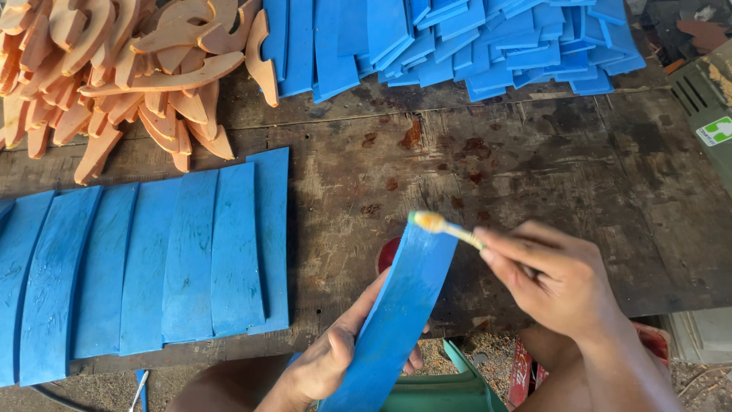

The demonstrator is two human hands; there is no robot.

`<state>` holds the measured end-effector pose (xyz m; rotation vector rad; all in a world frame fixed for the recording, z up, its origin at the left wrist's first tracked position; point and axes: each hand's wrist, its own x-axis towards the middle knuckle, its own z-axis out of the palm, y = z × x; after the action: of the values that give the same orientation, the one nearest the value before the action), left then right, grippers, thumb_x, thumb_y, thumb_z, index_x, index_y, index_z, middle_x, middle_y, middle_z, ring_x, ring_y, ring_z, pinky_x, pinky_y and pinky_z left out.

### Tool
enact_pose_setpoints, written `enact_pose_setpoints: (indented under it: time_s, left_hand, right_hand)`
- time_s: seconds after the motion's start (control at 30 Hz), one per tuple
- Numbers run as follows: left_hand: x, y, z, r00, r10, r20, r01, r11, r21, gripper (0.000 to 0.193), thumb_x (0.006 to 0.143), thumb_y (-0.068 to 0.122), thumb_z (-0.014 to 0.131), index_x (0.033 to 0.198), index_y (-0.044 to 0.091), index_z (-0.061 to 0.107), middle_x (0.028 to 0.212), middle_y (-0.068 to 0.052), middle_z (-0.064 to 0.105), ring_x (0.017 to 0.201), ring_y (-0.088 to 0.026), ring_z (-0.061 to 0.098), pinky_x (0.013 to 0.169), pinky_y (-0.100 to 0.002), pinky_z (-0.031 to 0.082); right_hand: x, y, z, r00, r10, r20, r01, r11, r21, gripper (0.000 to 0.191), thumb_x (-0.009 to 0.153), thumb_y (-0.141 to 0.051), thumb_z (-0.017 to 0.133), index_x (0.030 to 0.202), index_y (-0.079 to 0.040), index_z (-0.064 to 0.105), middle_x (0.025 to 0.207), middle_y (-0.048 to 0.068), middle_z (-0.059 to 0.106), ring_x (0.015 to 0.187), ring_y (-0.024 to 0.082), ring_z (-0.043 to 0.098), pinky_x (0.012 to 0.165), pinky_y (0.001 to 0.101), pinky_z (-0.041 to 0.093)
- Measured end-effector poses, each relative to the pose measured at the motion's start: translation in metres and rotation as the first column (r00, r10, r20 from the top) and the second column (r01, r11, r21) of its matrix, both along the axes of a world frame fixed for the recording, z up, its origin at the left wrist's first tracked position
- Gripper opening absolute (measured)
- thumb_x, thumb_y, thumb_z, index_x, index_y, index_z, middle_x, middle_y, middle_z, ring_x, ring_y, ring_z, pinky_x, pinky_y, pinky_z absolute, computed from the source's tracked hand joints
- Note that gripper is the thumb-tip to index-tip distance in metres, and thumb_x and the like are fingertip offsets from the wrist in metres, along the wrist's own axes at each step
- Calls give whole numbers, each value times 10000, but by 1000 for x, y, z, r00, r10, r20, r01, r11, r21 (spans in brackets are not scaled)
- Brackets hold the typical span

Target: The person repeatedly picks up blue-painted wooden planks, dips a toothbrush into a red liquid, and brushes the liquid onto the plank surfaces. Finished planks are stacked on the table. The person handles each plank one at a time and continues the cycle throughout the clip.

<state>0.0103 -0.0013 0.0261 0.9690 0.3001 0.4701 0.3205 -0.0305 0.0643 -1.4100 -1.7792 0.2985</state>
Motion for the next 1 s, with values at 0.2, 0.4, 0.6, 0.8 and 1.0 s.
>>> enact_pose_setpoints:
  time_s: [0.2, 0.4, 0.6, 0.8, 1.0]
  left_hand:
    - [6, 4, 5, 998, 64, -23, -64, 998, 17, 1317, 751, 938, 418, 1679, 125, -42, 1384, -212, 549, 1065, -278, 684, 928, -440, 593]
    - [6, 1, 6, 987, 150, -58, -138, 976, 167, 1292, 781, 924, 460, 1678, 108, 11, 1361, -231, 559, 1055, -286, 687, 938, -466, 598]
    - [9, 1, -1, 986, 168, -17, -164, 974, 157, 1279, 794, 904, 479, 1679, 96, 31, 1360, -223, 555, 1085, -286, 692, 971, -480, 604]
    - [9, 0, -6, 980, 193, -43, -179, 959, 220, 1185, 896, 835, 471, 1672, 42, 52, 1364, -222, 566, 1074, -284, 688, 955, -467, 596]
    - [9, -1, -12, 983, 182, -30, -171, 960, 222, 1193, 900, 834, 479, 1684, 42, 53, 1393, -233, 571, 1100, -278, 687, 982, -456, 589]
  right_hand:
    - [-32, 0, 5, 995, 10, -104, 8, 984, 176, 307, 911, -80, 727, 1217, -107, 727, 832, 55, 717, 569, 36, 583, 428, 183, 415]
    - [-44, -10, 1, 978, -202, 55, 209, 912, -354, 358, 890, -136, 723, 1246, -123, 757, 722, 59, 715, 491, 111, 570, 386, 259, 430]
    - [-42, -13, 3, 975, -215, -48, 215, 977, 8, 297, 968, -120, 662, 1259, -80, 708, 830, 47, 706, 536, 63, 572, 393, 222, 402]
    - [-52, -11, -3, 982, -188, -6, 181, 952, -248, 374, 918, -117, 679, 1291, -96, 707, 746, 62, 684, 490, 88, 571, 370, 234, 444]
    - [-49, -15, 3, 989, -104, -106, 104, 995, -3, 370, 957, -117, 663, 1326, -91, 676, 821, 40, 700, 534, 79, 571, 405, 220, 447]
